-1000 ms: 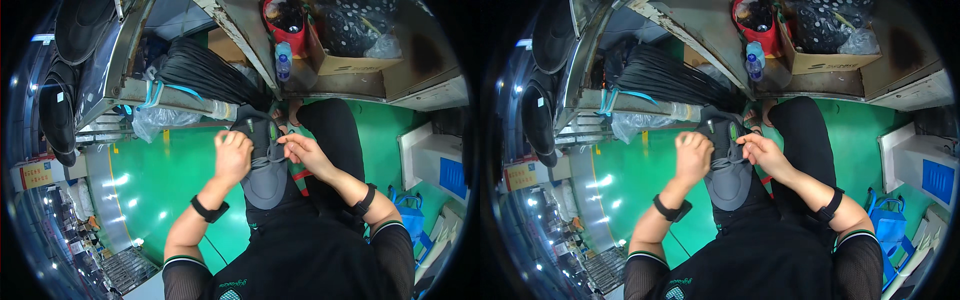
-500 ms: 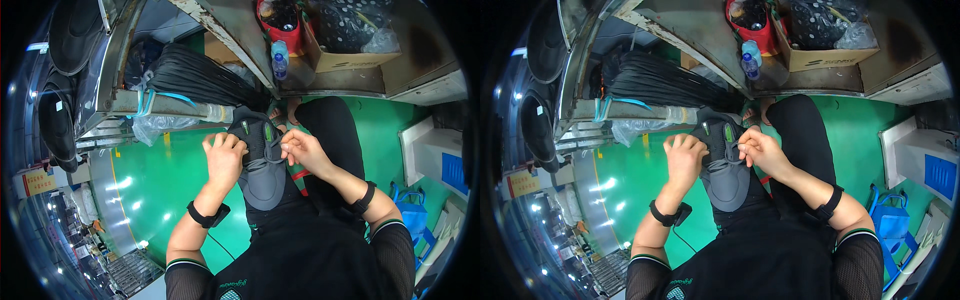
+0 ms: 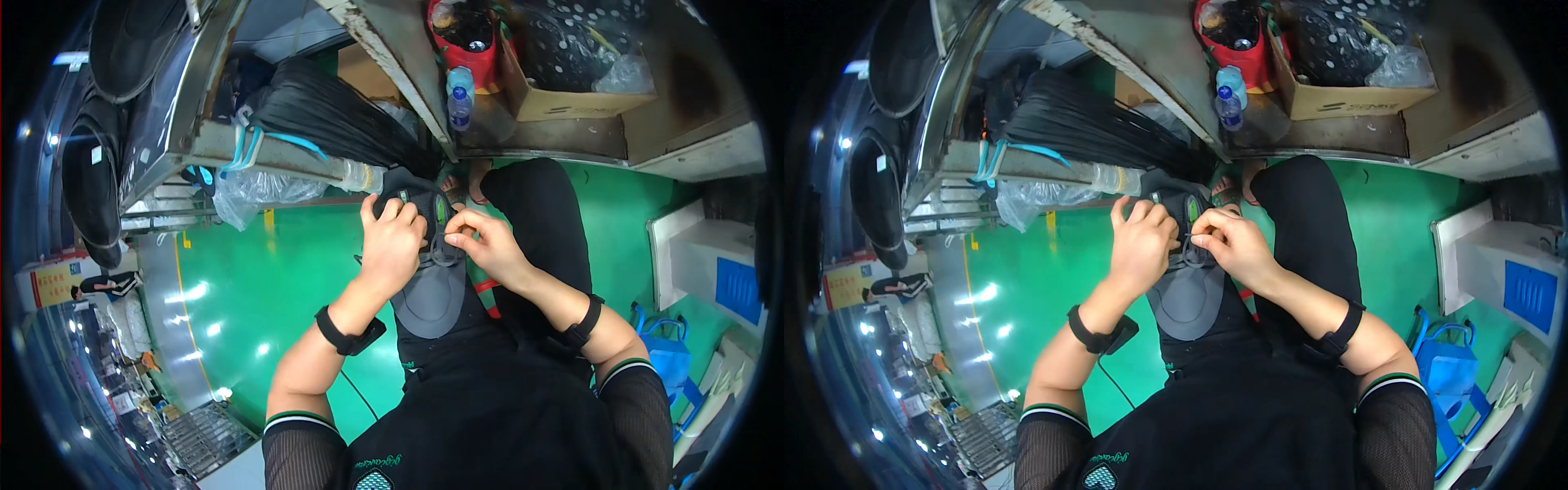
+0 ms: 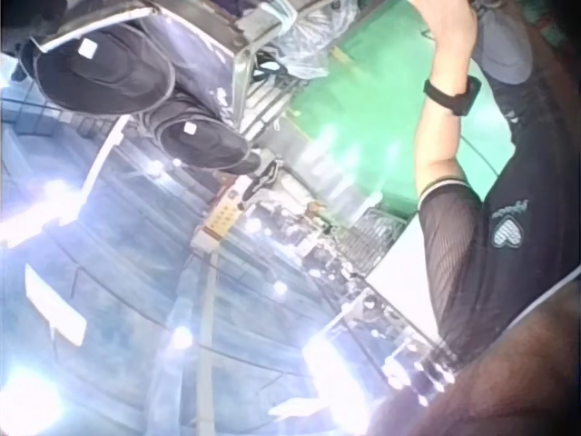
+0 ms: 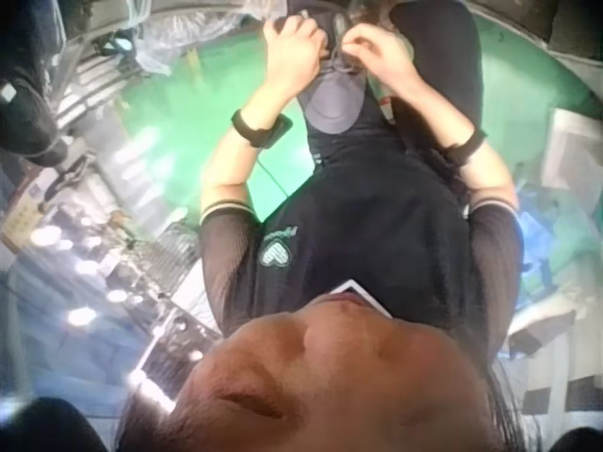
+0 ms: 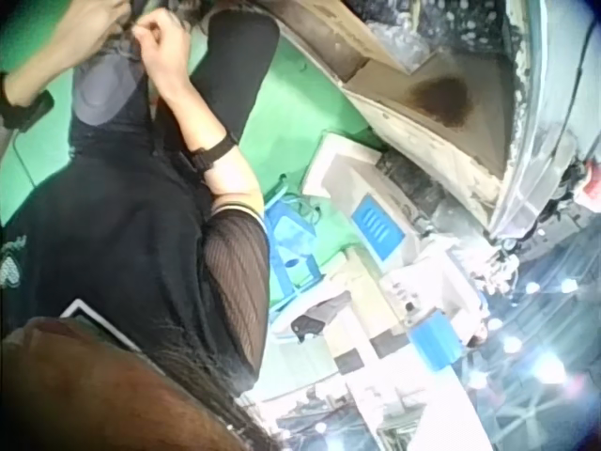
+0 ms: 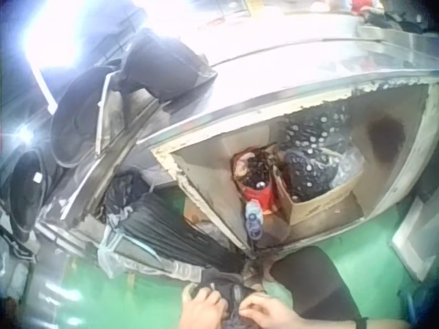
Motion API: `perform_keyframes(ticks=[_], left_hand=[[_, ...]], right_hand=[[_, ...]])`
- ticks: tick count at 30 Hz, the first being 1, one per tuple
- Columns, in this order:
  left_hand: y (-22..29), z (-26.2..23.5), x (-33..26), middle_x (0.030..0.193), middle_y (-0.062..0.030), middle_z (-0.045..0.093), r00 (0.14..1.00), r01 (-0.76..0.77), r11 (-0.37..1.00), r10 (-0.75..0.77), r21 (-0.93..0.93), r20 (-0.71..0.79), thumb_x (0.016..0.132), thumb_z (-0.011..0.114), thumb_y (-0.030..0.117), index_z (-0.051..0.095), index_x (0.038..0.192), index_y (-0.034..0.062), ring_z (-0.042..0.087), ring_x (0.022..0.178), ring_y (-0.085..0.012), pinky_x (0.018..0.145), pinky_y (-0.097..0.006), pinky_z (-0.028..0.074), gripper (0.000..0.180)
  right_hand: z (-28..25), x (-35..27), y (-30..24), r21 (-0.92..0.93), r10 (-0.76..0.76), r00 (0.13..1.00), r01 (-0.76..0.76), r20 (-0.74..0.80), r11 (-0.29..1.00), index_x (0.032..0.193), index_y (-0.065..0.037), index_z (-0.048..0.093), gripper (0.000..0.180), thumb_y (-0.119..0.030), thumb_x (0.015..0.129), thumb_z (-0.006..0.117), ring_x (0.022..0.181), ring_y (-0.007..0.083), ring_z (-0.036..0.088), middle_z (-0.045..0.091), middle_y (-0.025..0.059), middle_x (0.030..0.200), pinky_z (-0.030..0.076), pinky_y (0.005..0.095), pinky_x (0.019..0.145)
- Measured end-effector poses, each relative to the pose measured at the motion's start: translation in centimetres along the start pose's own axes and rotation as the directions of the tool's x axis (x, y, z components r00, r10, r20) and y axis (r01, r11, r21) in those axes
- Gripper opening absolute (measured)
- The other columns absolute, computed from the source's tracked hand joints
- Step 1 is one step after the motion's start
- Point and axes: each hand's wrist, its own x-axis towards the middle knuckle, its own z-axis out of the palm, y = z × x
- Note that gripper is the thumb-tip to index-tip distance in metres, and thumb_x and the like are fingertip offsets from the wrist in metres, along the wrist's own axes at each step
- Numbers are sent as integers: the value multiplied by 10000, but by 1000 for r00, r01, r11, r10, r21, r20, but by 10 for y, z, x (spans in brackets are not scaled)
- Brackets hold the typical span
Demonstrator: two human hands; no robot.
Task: Lacing and finishing a shoe on a production line.
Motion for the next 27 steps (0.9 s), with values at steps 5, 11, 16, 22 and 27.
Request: perform_keyframes(ticks=[5, 11, 16, 22, 27], left_hand=[[-25, 31, 3, 804, -35, 540, 906, 272, 727, -414, -631, -86, 769, 698, 82, 625, 797, 75, 532, 875, -198, 840, -345, 398, 79], [-30, 25, -1, 866, -63, 552, 858, 291, 626, -505, -724, -92, 795, 692, 40, 597, 905, 21, 533, 844, -191, 790, -300, 428, 146], [-23, 4, -22, 1032, -97, 549, 835, 223, 745, -479, -629, -270, 732, 729, 60, 633, 818, 47, 528, 1021, -302, 884, -369, 419, 130], [-23, 6, -69, 1199, -76, 527, 936, 224, 960, -259, -166, -238, 727, 738, 150, 690, 848, 127, 416, 1239, -317, 1043, -517, 279, 132], [-19, 14, -59, 1230, -81, 528, 885, 339, 922, -381, -190, -269, 715, 747, 178, 692, 830, 102, 386, 1276, -329, 1064, -542, 244, 149]], right_hand=[[12, 16, -7, -356, -247, 969, 230, -2, 906, 785, -53, 605, 60, -67, 793, 664, 729, 238, 595, 574, 83, 767, 478, 350, 651], [33, 31, -6, -738, -272, 940, 331, 205, 588, 744, -55, 580, 77, -64, 767, 654, 760, 294, 606, 560, 88, 774, 483, 403, 641], [31, 47, 1, -485, -322, 899, 432, 295, 760, 748, -48, 581, 59, -36, 768, 635, 752, 301, 609, 552, 102, 741, 481, 409, 631], [35, 43, -15, -534, -75, 971, 189, 227, 824, 987, -44, 545, 254, 6, 760, 646, 719, 337, 641, 646, 120, 770, 490, 431, 643], [59, 35, -14, -571, -140, 984, 178, 111, 801, 1056, -37, 525, 306, 5, 773, 635, 723, 345, 649, 650, 139, 785, 506, 426, 651]])
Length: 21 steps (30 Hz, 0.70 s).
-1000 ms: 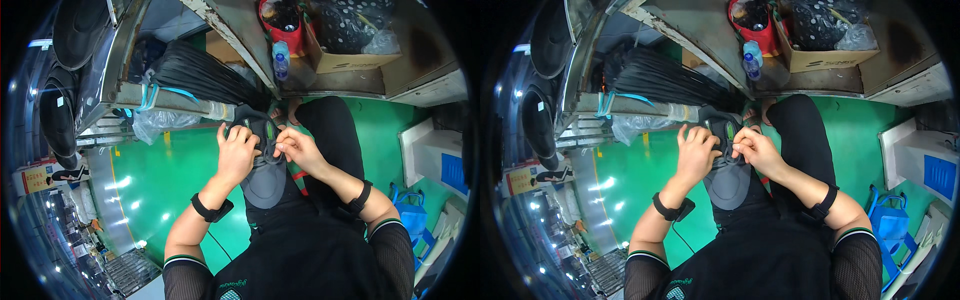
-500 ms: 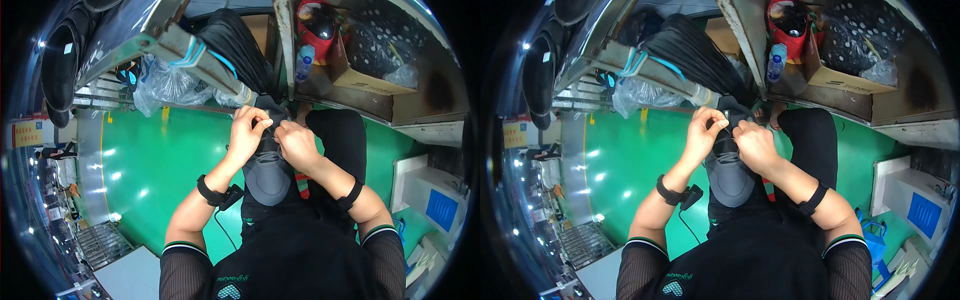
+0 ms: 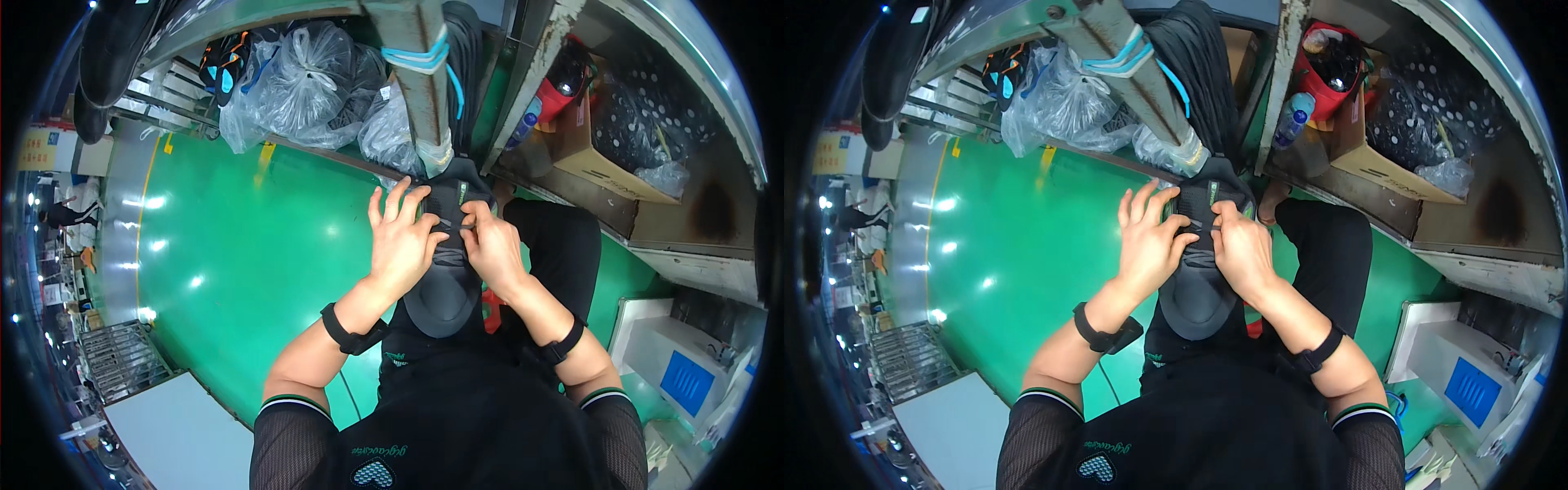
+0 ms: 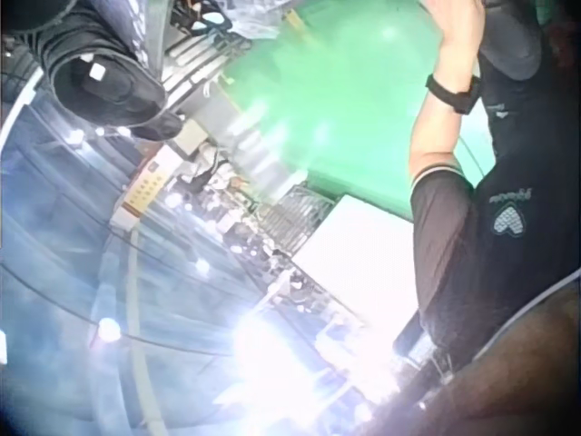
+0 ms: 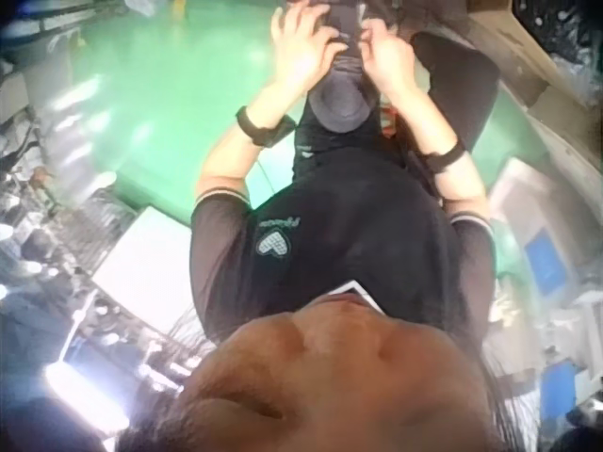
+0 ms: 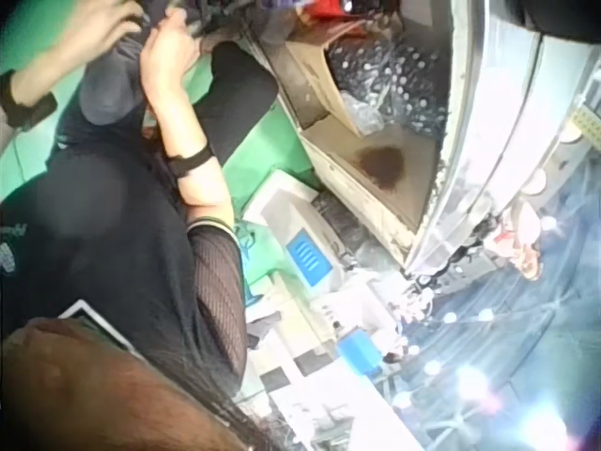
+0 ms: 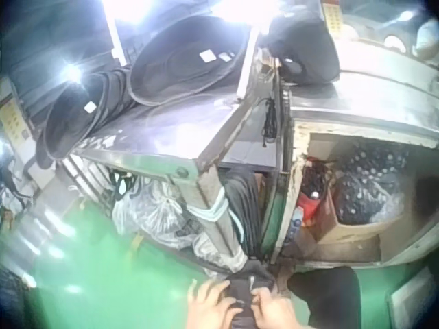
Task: Lacing and finishing a shoe on a production line.
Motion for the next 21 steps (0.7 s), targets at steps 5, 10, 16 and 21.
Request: perform_keyframes(ticks=[5, 10, 16, 21], left_hand=[[4, 25, -1, 1218, -94, 554, 992, 68, 940, -99, -336, -77, 716, 739, 149, 675, 795, 80, 382, 1285, -350, 1065, -512, 251, 123], [-5, 16, -5, 1155, -87, 596, 947, 54, 955, -142, -292, -288, 827, 636, 132, 615, 803, 58, 393, 1275, -323, 1055, -482, 286, 80], [-34, -15, -17, 793, -30, 544, 818, 62, -474, -480, -878, 317, 965, 525, 171, 512, 942, 66, 552, 727, -165, 738, -312, 476, 108], [-206, -99, -76, 690, 18, 438, 579, -32, -7, -815, -999, -13, 929, 495, 82, 470, 765, 112, 410, 630, -109, 584, -257, 367, 169]], right_hand=[[-6, -3, -5, -38, 0, 999, 1, 38, 999, 1108, -9, 544, 256, -29, 856, 585, 734, 330, 661, 656, 164, 820, 516, 404, 642], [-27, -11, 32, 195, -61, 983, 96, -175, 976, 1125, 9, 574, 207, -35, 934, 508, 643, 189, 664, 687, 157, 935, 531, 299, 580], [-167, -42, 165, 988, 614, 789, -89, -4, 122, 1275, 72, 457, 326, -60, 976, 453, 719, 94, 652, 665, 167, 1045, 541, 150, 577], [-319, -155, 319, 939, 480, 827, 155, -294, 307, 1296, 28, 451, 384, -88, 942, 546, 704, 61, 590, 660, 90, 986, 468, 136, 545]])
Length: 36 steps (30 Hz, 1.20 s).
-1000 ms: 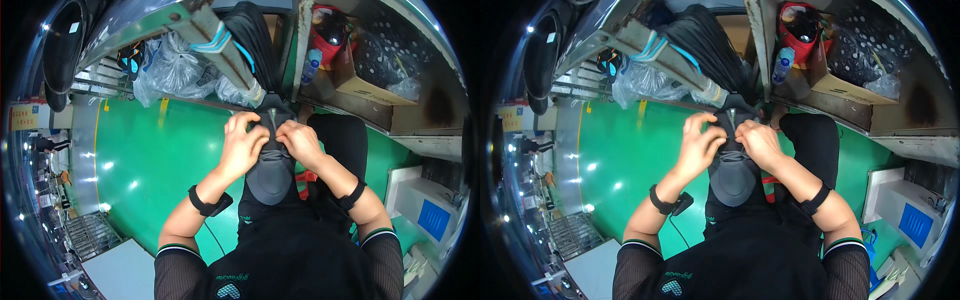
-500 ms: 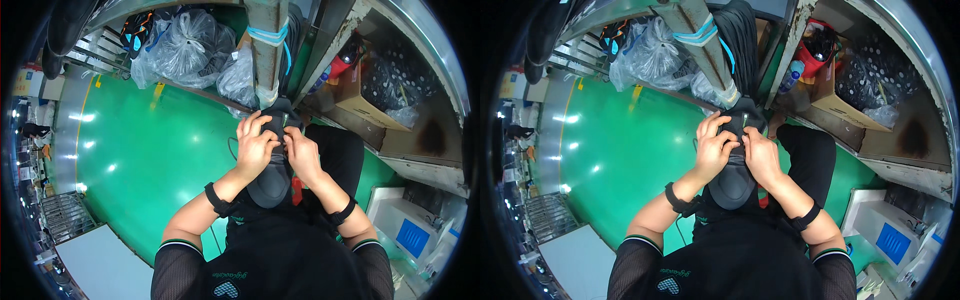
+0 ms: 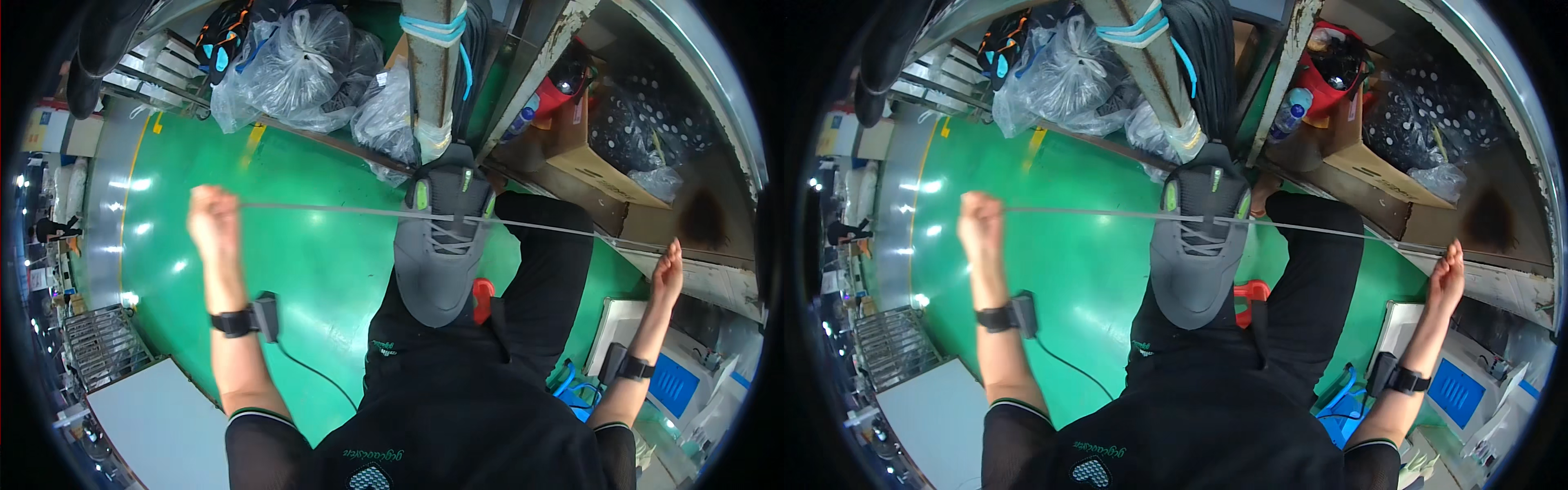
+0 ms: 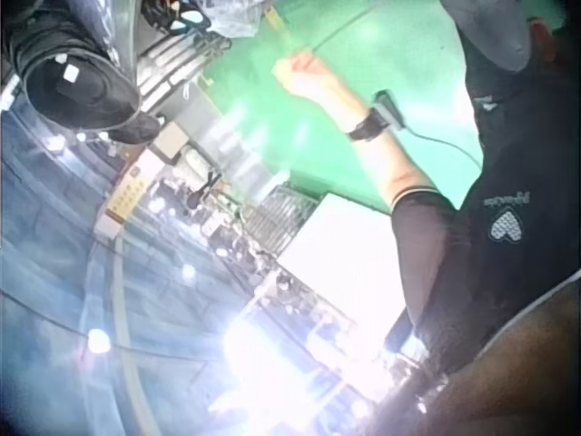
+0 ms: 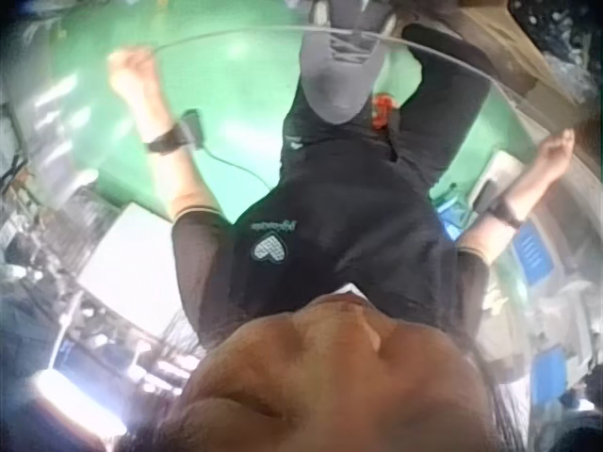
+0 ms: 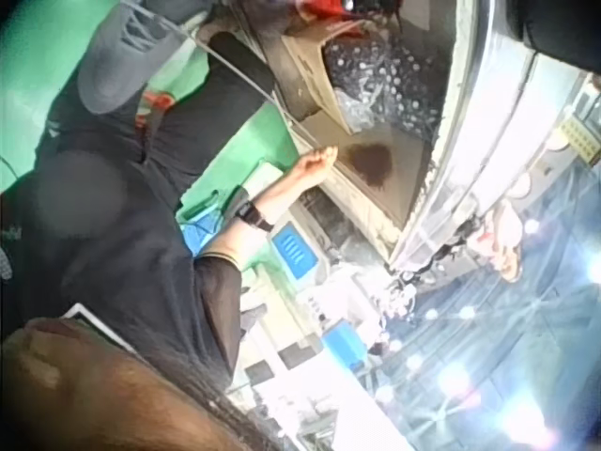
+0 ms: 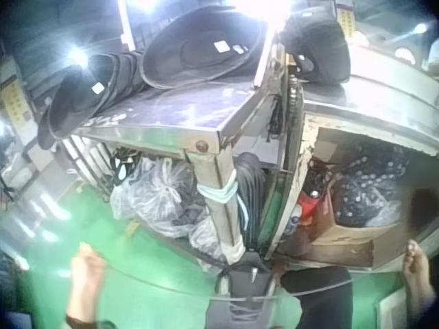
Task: Lacing and finishing a shoe on a production line.
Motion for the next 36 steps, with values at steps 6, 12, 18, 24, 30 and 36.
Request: perform_keyframes(ticks=[6, 12, 18, 24, 30, 36], left_hand=[[14, 24, -42, 773, -11, 528, 933, -325, 486, 307, 811, 190, 893, 579, 160, 548, 978, 48, 482, 677, -99, 615, -260, 428, 143], [-83, 146, -138, 875, -82, 568, 508, -775, 391, -84, 497, 858, 748, 713, 88, 636, 997, 72, 584, 832, -274, 703, -354, 492, 261], [-105, 147, -121, 823, -55, 537, 352, -882, 297, -98, 365, 931, 723, 642, 15, 611, 791, 65, 566, 810, -263, 660, -371, 471, 90], [-93, 153, -102, 798, -67, 509, 300, -740, 435, -469, 513, 831, 750, 622, 38, 590, 746, 56, 525, 854, -279, 720, -385, 435, 36], [-74, 150, -127, 877, -80, 510, 381, -678, 414, -509, 608, 772, 819, 683, 181, 599, 849, 72, 523, 873, -294, 765, -390, 437, 141], [-92, 147, -136, 864, -89, 510, 633, -511, 387, -435, 768, 641, 794, 699, 164, 580, 834, 47, 553, 822, -276, 718, -381, 458, 171]], right_hand=[[226, -76, 113, -531, 34, 999, -26, 5, 847, 1200, 34, 542, 302, -156, 964, 538, 701, 87, 596, 662, 67, 921, 495, 223, 588], [349, -151, 176, -836, 461, 756, 201, 464, 511, 1028, -22, 598, 144, -43, 885, 593, 720, 198, 646, 655, 112, 860, 512, 308, 624], [358, -158, 191, -786, 425, 697, 332, 577, 522, 966, -5, 590, 101, -54, 878, 596, 773, 322, 636, 637, 151, 873, 501, 358, 683], [363, -153, 199, -810, 491, 662, 337, 567, 480, 924, -2, 545, 66, -38, 882, 582, 763, 346, 627, 621, 159, 843, 494, 380, 668], [364, -149, 194, -825, 495, 680, 318, 542, 467, 937, -12, 533, 93, -52, 877, 591, 761, 369, 621, 619, 168, 825, 496, 401, 662], [395, -116, 196, -753, 364, 664, 620, 653, 220, 904, -44, 538, 131, -145, 871, 615, 693, 352, 638, 637, 138, 765, 495, 415, 579]])
